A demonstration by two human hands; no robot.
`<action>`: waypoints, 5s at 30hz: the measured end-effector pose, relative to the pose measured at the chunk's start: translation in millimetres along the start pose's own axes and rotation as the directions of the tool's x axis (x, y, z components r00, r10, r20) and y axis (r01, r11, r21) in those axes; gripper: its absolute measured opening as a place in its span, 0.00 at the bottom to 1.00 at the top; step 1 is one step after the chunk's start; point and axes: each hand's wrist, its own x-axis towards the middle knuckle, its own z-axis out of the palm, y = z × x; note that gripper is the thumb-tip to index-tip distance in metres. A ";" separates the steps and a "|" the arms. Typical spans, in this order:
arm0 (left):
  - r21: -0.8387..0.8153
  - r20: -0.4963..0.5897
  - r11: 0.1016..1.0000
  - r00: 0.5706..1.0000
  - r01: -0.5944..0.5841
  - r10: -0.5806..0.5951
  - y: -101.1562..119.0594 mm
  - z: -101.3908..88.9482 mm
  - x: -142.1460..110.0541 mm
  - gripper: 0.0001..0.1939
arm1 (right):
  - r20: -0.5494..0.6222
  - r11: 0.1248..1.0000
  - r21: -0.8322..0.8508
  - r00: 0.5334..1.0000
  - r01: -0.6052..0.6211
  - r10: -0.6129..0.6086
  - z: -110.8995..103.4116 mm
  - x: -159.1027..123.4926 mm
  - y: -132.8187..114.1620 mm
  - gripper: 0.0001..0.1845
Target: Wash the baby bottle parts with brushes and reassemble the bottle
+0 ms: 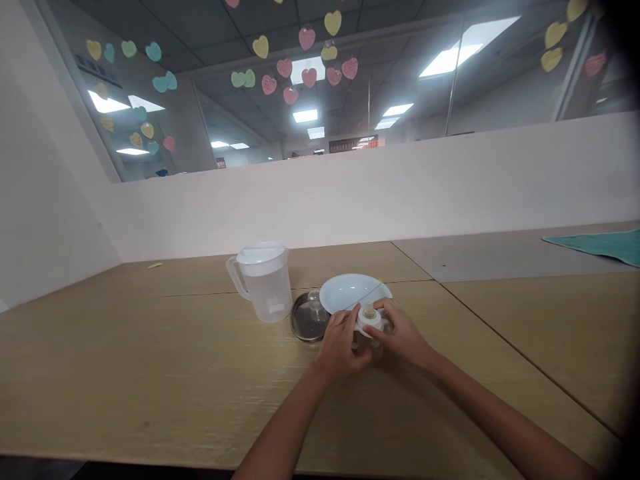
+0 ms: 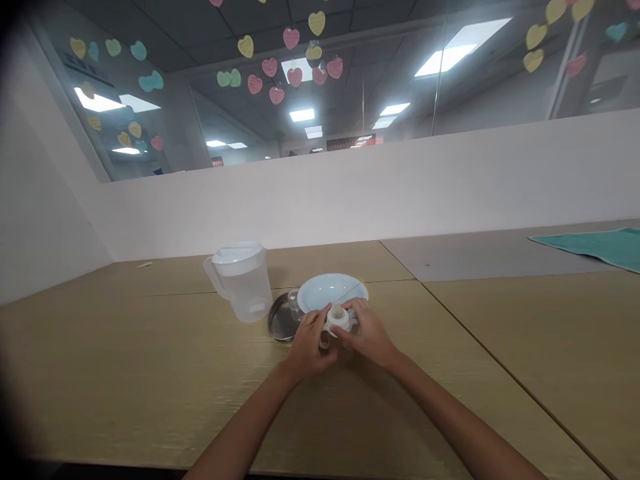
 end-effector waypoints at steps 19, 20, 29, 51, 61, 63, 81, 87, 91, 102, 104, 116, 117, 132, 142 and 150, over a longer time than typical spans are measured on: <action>-0.072 0.040 0.997 0.999 0.021 -0.018 4.8 -9.0 2.5 0.39 | 0.100 0.987 0.150 0.992 0.057 -0.072 -3.4 -3.7 10.6 0.24; -0.072 0.038 0.997 0.999 0.031 -0.029 5.0 -8.8 2.6 0.39 | 0.096 0.988 0.142 0.993 0.054 -0.068 -2.5 -3.8 11.3 0.23; -0.001 -0.009 1.000 1.000 -0.003 0.003 0.0 -1.2 -0.8 0.37 | 0.082 0.982 0.189 0.997 -0.017 0.002 -3.9 -1.9 1.2 0.22; 0.000 -0.019 1.000 1.000 0.012 -0.012 5.0 -5.5 2.3 0.39 | 0.125 0.932 0.362 0.992 -0.032 -0.015 -5.2 -2.1 -4.5 0.18; 0.004 -0.024 1.000 1.000 0.000 0.000 3.7 -3.7 1.3 0.41 | 0.148 0.877 0.477 0.989 -0.061 -0.011 -7.8 -3.0 -4.6 0.17; 0.016 -0.032 1.000 0.999 -0.021 0.021 2.1 -1.7 0.6 0.42 | 0.143 0.872 0.484 0.990 -0.077 0.008 -7.9 -1.9 -1.7 0.17; 0.057 -0.050 0.998 0.998 -0.027 0.030 -1.8 0.8 -0.1 0.44 | 0.111 0.930 0.367 0.993 -0.008 -0.035 -7.1 -1.8 -1.8 0.17; 0.024 -0.047 0.993 0.992 -0.113 0.114 -8.7 -8.1 0.3 0.39 | 0.062 0.987 0.119 0.992 0.105 -0.113 -4.8 -2.2 4.4 0.18; -0.098 -0.382 0.985 0.909 0.141 -0.168 -35.6 -17.2 -0.9 0.33 | 0.053 0.987 -0.035 0.986 0.157 -0.155 -4.1 -2.6 11.2 0.18; 0.259 -0.079 0.892 0.929 0.370 -0.362 -82.7 -25.3 -9.7 0.37 | 0.105 0.987 -0.087 0.986 0.138 -0.129 -4.5 -1.4 14.8 0.20; 0.286 -0.021 0.881 0.922 0.376 -0.387 -81.7 -24.5 -9.4 0.38 | 0.115 0.987 -0.086 0.985 0.137 -0.127 -3.9 -1.4 16.1 0.21; 0.384 -0.204 0.810 0.896 0.444 -0.395 -68.7 -23.4 -6.1 0.29 | 0.163 0.991 -0.071 0.982 0.109 -0.097 -4.0 -1.6 9.3 0.31; 0.378 -0.210 0.816 0.899 0.437 -0.383 -69.9 -22.5 -6.6 0.30 | 0.168 0.996 -0.049 0.983 0.076 -0.067 -4.7 -1.2 7.3 0.29; 0.116 -0.282 0.792 0.785 0.599 -0.552 -80.6 -23.0 -6.7 0.18 | 0.161 0.993 0.117 0.987 -0.034 0.015 -4.0 0.3 8.5 0.33; -0.244 -0.597 0.936 0.722 0.254 -0.351 -15.8 -24.2 9.3 0.25 | 0.107 0.988 -0.095 0.988 0.123 -0.112 -1.6 1.6 16.9 0.37; -0.050 -0.424 0.998 0.905 -0.048 0.023 16.2 0.3 7.6 0.27 | 0.065 0.935 -0.194 0.955 0.298 -0.291 2.3 -1.5 14.0 0.34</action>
